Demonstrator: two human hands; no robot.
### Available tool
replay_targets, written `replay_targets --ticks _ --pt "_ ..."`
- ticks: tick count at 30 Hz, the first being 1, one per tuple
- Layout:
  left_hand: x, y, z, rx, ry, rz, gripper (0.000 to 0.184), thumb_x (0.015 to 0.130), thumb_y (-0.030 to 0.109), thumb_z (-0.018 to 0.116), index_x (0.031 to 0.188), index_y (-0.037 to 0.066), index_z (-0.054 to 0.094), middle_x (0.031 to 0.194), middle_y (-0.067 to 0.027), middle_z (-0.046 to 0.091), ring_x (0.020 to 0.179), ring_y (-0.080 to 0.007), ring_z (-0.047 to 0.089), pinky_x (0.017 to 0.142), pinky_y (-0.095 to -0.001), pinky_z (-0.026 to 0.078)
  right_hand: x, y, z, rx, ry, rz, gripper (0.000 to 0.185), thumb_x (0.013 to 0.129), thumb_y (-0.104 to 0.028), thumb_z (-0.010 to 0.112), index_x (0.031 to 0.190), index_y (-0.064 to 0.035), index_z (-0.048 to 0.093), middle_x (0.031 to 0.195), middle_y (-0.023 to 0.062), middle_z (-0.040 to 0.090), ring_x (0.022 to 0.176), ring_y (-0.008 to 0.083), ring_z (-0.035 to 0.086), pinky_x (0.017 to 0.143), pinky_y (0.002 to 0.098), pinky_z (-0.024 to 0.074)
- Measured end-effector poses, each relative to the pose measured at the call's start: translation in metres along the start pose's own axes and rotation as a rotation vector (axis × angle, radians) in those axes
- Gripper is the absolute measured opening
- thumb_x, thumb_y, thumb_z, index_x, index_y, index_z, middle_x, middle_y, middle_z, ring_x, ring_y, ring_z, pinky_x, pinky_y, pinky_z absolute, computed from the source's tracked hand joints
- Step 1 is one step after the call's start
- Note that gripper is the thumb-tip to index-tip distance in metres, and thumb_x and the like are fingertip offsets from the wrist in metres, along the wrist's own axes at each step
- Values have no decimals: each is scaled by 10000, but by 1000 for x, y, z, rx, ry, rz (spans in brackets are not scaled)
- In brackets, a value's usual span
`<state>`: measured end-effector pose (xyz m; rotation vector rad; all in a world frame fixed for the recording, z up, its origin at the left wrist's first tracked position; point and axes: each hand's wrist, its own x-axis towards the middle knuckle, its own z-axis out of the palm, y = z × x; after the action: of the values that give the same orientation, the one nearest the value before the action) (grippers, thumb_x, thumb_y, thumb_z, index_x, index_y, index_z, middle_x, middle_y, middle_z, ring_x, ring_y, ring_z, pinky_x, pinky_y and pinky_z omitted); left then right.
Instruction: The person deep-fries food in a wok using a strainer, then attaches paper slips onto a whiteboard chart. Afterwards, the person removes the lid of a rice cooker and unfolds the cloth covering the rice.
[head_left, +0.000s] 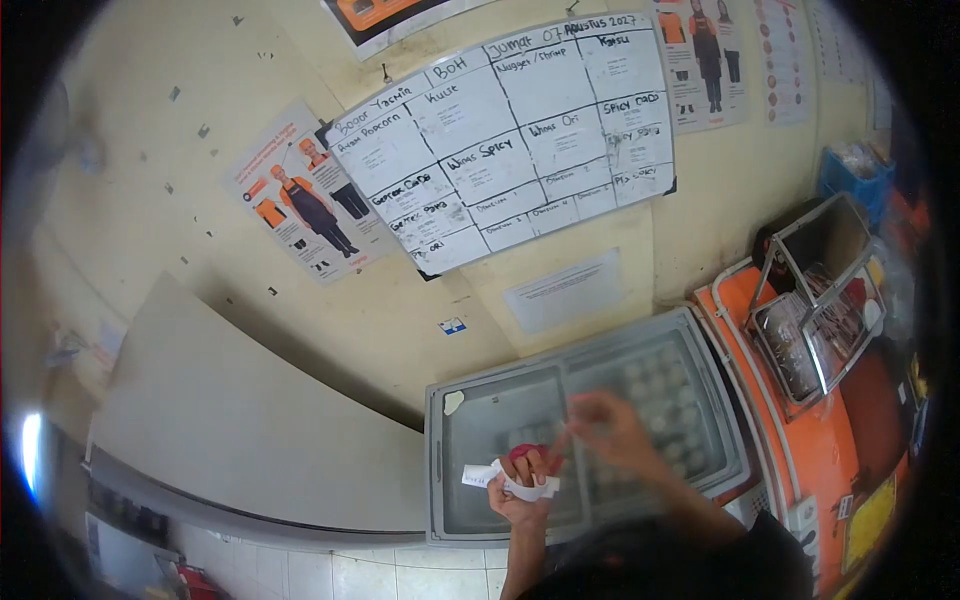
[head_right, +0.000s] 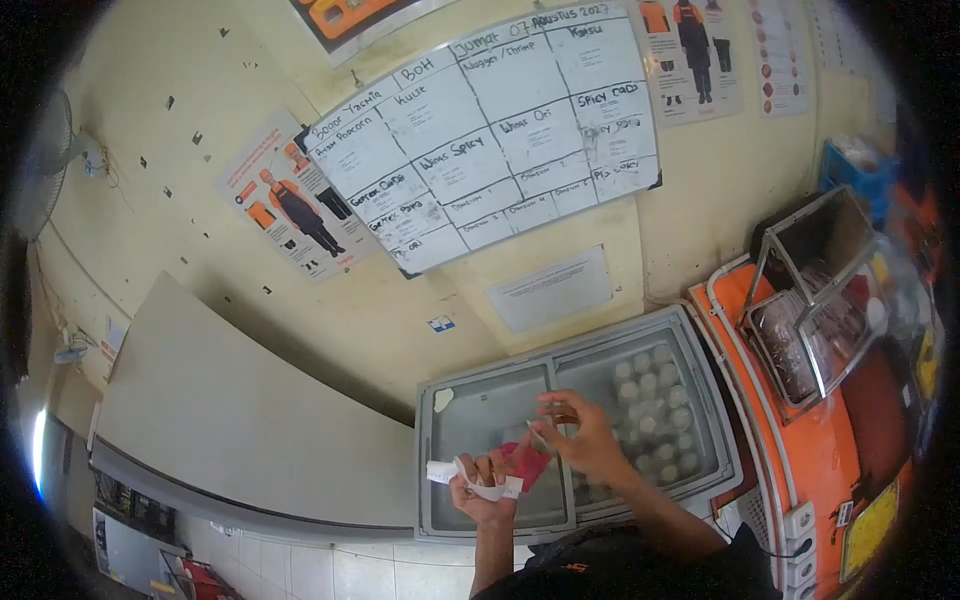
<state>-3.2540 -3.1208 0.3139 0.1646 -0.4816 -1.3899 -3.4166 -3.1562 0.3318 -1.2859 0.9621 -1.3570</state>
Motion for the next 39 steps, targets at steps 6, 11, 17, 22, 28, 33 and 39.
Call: replay_targets --ticks 6,11,17,22,28,33,39 --pt "5 -7 -51 50 616 -67 352 869 357 461 1025 56 557 917 -94 582 987 -302 556 971 -472 437 15 129 -4 222 77 128 225 942 -210 637 1065 -22 616 957 34 642 862 117 602 743 281 506" --pt "-22 56 -132 422 387 -176 313 832 247 561 1022 1 535 1178 -221 619 1021 -322 617 944 -428 487 -27 236 -89 35 456 242 124 938 -147 603 1010 -51 636 889 36 652 829 142 606 760 281 488" --pt "-80 70 -226 1142 407 -409 180 797 -60 557 914 60 491 978 -134 668 896 -186 623 842 -318 481 -88 322 -66 -587 -201 370 228 888 -180 614 1021 5 622 912 137 678 887 280 650 787 383 508" --pt "-109 39 -254 1200 395 -430 175 798 -84 531 922 35 562 904 -59 637 860 -168 604 796 -294 471 -96 327 17 -925 -448 207 342 824 -202 695 1116 -39 622 1075 195 619 1017 366 602 887 445 487" --pt "-117 46 -268 1355 397 -595 143 821 -64 518 918 38 542 925 -76 636 886 -175 609 782 -315 487 -93 344 35 -1070 -483 25 396 775 -209 721 1112 -34 607 1189 180 543 1100 392 514 921 475 459" --pt "-116 71 -288 1336 286 -451 211 768 -115 442 889 5 566 829 -90 620 821 -201 617 768 -322 483 -90 347 42 -1122 -476 52 366 719 -176 757 1021 -29 612 1123 160 544 1101 361 504 933 434 454" --pt "-96 115 -307 1431 175 -574 259 759 -113 412 905 -1 594 831 -106 644 819 -218 621 770 -330 486 -94 349 50 -1143 -376 137 327 665 -177 781 926 -41 639 1077 141 552 1047 338 517 907 425 463"
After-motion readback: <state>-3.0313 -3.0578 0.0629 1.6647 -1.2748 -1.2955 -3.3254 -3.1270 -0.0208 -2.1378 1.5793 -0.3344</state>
